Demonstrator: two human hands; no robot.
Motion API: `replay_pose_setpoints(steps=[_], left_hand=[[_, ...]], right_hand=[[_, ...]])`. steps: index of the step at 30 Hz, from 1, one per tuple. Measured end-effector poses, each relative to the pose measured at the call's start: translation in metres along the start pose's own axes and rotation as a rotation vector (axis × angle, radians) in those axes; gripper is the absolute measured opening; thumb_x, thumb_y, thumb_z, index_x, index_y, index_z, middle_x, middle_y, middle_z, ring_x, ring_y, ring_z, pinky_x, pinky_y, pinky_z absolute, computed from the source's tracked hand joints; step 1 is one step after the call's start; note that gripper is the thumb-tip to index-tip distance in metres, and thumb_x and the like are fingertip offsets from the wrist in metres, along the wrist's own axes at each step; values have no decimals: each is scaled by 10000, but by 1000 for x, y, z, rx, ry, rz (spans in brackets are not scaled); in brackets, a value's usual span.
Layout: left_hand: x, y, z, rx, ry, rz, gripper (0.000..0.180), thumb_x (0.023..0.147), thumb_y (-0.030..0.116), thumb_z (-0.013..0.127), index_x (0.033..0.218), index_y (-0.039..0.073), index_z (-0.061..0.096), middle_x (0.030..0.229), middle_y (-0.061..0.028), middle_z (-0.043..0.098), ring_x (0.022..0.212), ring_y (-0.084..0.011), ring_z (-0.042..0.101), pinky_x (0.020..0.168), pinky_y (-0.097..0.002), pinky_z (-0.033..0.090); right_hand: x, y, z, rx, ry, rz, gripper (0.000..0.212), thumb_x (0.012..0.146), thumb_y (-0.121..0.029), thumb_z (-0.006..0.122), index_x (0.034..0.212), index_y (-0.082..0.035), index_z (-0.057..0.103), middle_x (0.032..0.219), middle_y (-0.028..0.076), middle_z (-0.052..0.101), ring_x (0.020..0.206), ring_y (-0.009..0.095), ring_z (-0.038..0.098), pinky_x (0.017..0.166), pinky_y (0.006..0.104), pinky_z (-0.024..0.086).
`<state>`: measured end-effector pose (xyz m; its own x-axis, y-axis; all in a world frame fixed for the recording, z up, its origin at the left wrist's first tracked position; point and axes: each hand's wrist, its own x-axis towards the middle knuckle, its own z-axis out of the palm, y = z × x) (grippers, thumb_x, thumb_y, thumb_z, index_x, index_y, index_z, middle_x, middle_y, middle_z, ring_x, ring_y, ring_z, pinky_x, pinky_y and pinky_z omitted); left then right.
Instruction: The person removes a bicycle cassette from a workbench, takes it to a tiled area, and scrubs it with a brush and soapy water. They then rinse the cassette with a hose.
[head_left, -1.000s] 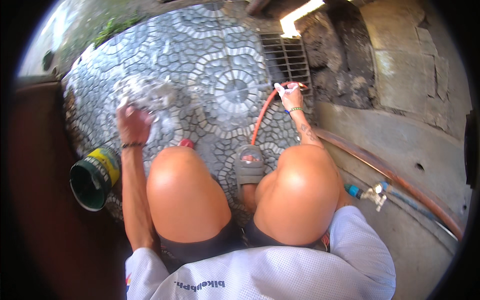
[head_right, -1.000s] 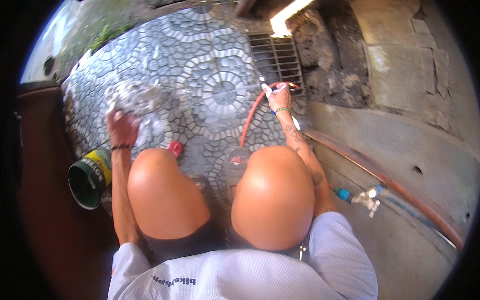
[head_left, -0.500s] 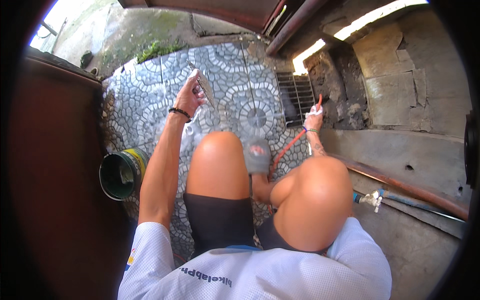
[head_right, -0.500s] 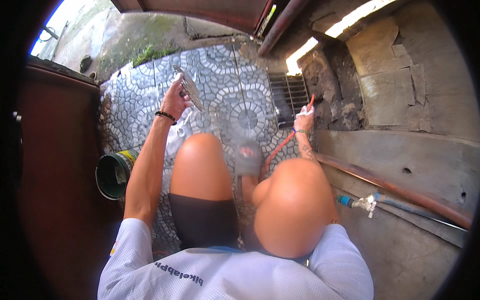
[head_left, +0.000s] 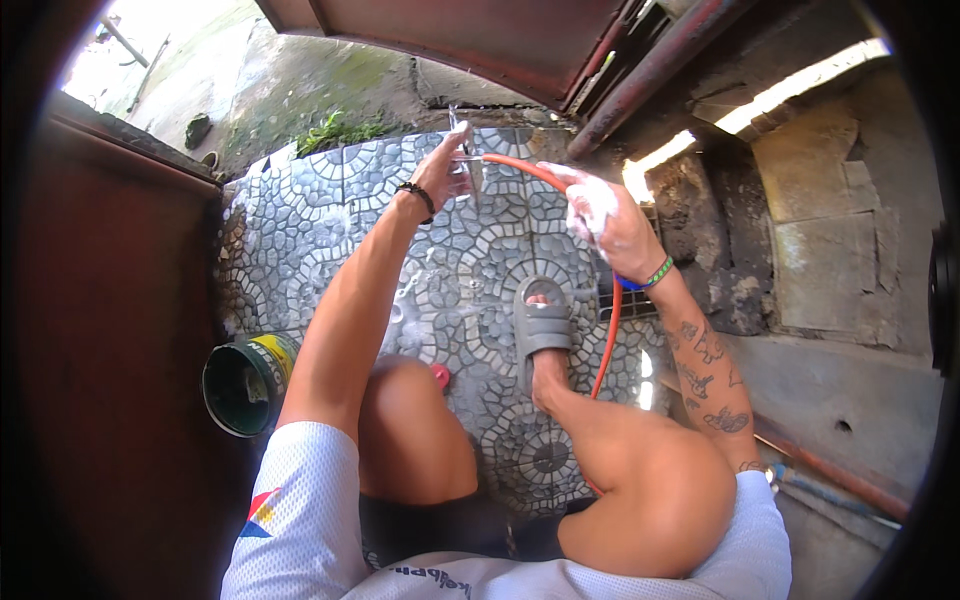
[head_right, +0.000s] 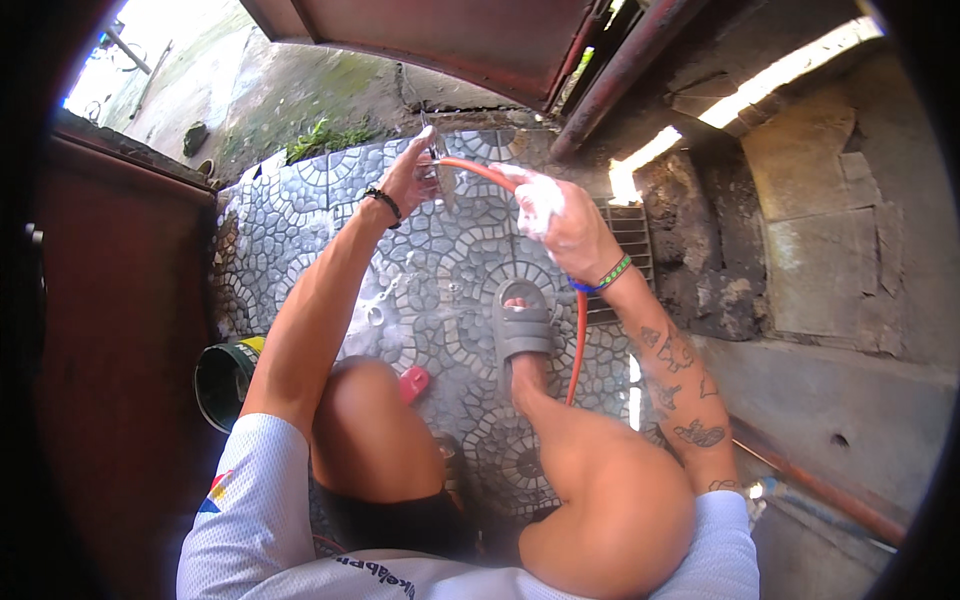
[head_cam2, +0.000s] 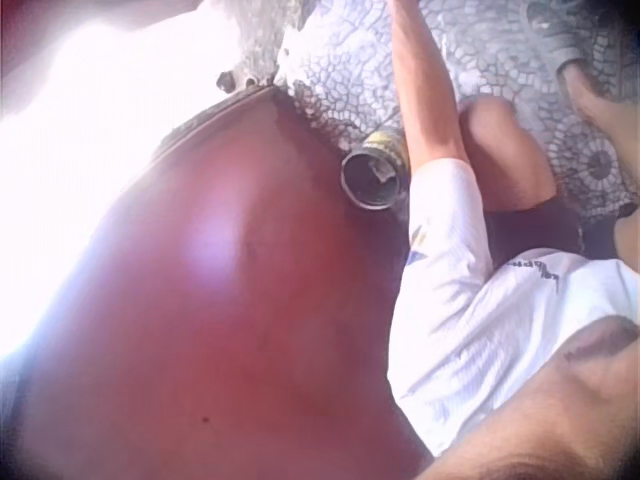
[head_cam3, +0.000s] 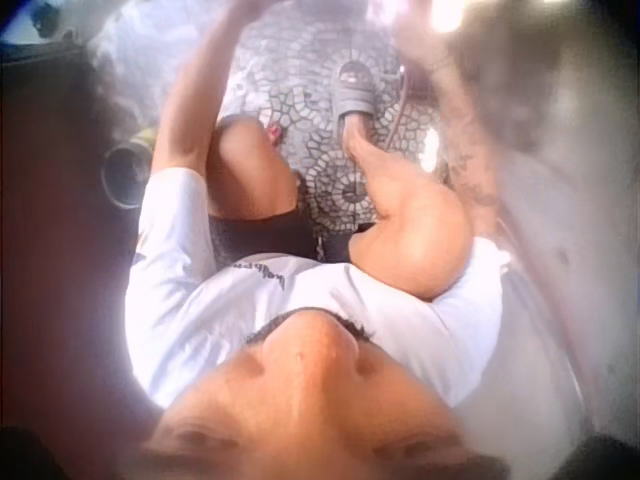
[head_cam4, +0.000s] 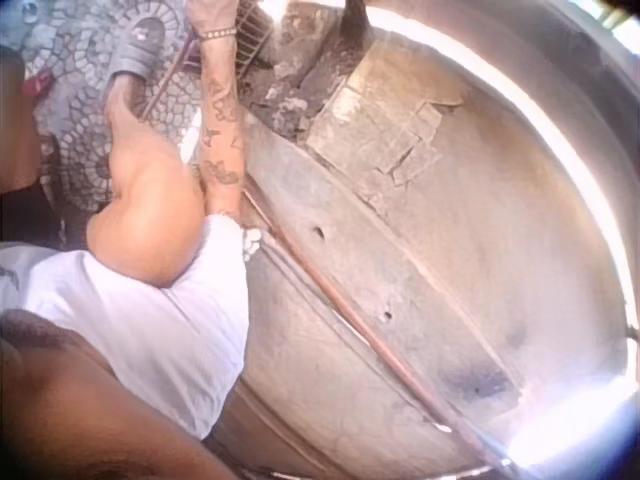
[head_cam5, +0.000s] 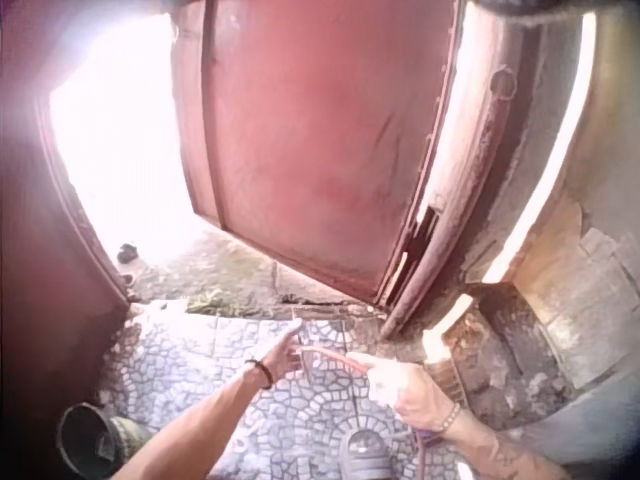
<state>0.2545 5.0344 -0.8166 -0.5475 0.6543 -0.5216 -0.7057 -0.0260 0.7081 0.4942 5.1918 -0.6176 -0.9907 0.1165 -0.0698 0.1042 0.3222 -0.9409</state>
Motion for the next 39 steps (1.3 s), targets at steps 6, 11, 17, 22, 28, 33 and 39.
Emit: replay_pose_setpoints(steps=[6,11,17,22,28,33,39], left_hand=[[-7,-8,-28,-210,-62,30,538,869,580,807,1179,174,638,931,11,496,794,-181,521,712,-396,510],[-27,-14,-37,-273,11,-39,550,873,570,808,1174,157,604,939,-15,513,785,-162,569,709,-398,546],[-43,-18,-24,-207,-72,84,604,928,482,773,1341,106,543,1168,-76,481,829,-222,638,711,-384,588],[-32,-22,-39,-225,-31,-1,707,885,547,801,1307,52,523,1160,-109,542,852,-243,683,709,-372,604],[-22,-26,-35,-281,-16,-17,683,848,587,827,1178,76,519,1063,-118,570,847,-272,700,679,-383,594],[-21,-25,-26,-282,14,-6,669,843,591,829,1148,77,527,1021,-107,572,801,-255,682,670,-388,604],[-21,-22,-24,-248,5,10,692,838,603,828,1146,62,525,990,-101,580,782,-239,674,674,-383,614]], right_hand=[[2,13,54,121,26,66,424,1018,-120,572,1423,4,598,797,28,612,676,91,566,649,284,503],[12,7,67,-86,41,91,399,1048,-128,576,1430,-14,582,883,31,693,616,50,575,558,257,488],[17,1,69,18,-1,156,388,1034,-117,577,1409,-16,586,882,54,717,533,78,594,466,258,481],[23,4,73,35,-76,291,410,1026,-128,549,1413,6,564,872,72,730,525,121,655,447,269,502],[26,18,78,-52,-76,313,424,1013,-153,542,1405,9,556,869,95,731,537,163,695,450,293,536],[28,21,78,-41,-51,309,422,1010,-151,537,1402,4,555,855,99,726,532,176,696,454,307,544],[29,18,74,-12,-48,265,402,982,-106,538,1326,102,526,657,192,668,534,297,712,542,391,582]])
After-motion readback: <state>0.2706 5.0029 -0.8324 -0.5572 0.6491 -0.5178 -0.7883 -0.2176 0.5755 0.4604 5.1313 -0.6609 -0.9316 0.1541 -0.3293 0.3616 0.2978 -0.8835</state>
